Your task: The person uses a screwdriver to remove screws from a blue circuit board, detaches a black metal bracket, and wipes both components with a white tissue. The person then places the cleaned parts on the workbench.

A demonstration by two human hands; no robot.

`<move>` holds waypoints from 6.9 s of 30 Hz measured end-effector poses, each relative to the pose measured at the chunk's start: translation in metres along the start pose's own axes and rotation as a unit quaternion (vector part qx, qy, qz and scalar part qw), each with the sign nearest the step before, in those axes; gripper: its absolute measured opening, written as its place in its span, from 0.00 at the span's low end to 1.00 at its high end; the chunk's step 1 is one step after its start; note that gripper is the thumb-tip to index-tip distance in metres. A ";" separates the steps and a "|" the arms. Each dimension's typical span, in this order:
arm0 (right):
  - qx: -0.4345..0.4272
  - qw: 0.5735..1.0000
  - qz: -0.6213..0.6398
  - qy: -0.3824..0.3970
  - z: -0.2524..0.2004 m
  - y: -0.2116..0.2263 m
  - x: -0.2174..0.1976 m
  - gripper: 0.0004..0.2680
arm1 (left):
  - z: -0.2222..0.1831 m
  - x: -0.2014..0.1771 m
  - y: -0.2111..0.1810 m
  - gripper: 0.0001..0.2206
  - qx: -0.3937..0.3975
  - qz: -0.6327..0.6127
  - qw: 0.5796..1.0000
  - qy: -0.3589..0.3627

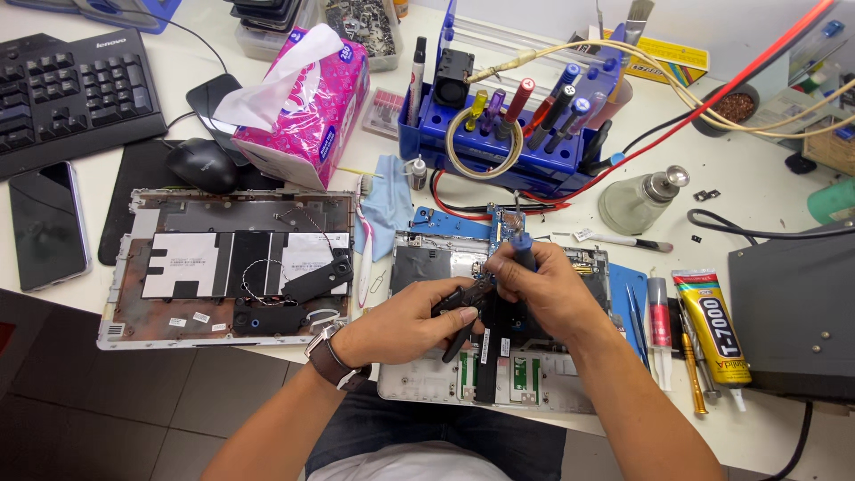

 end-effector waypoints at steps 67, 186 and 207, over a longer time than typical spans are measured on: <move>-0.094 0.991 0.086 -0.043 0.044 0.010 0.056 0.04 | -0.044 -0.062 -0.012 0.25 0.194 -0.352 0.906 -0.130; -0.129 0.939 -0.242 -0.209 -0.041 0.045 -0.080 0.03 | 0.112 -0.059 0.007 0.11 0.198 0.532 0.784 -0.252; -0.127 0.919 -0.334 -0.169 -0.085 0.026 -0.077 0.07 | 0.024 0.058 -0.010 0.50 0.080 0.578 0.794 -0.169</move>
Point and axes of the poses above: each hand's wrist, its own z-axis towards the middle knuckle, its own x-axis out of the palm, y = z × x, the point moved 8 cm from there along z, towards the middle knuckle, and after that the axes turned 9 degrees about -y, right-handed, at the moved point
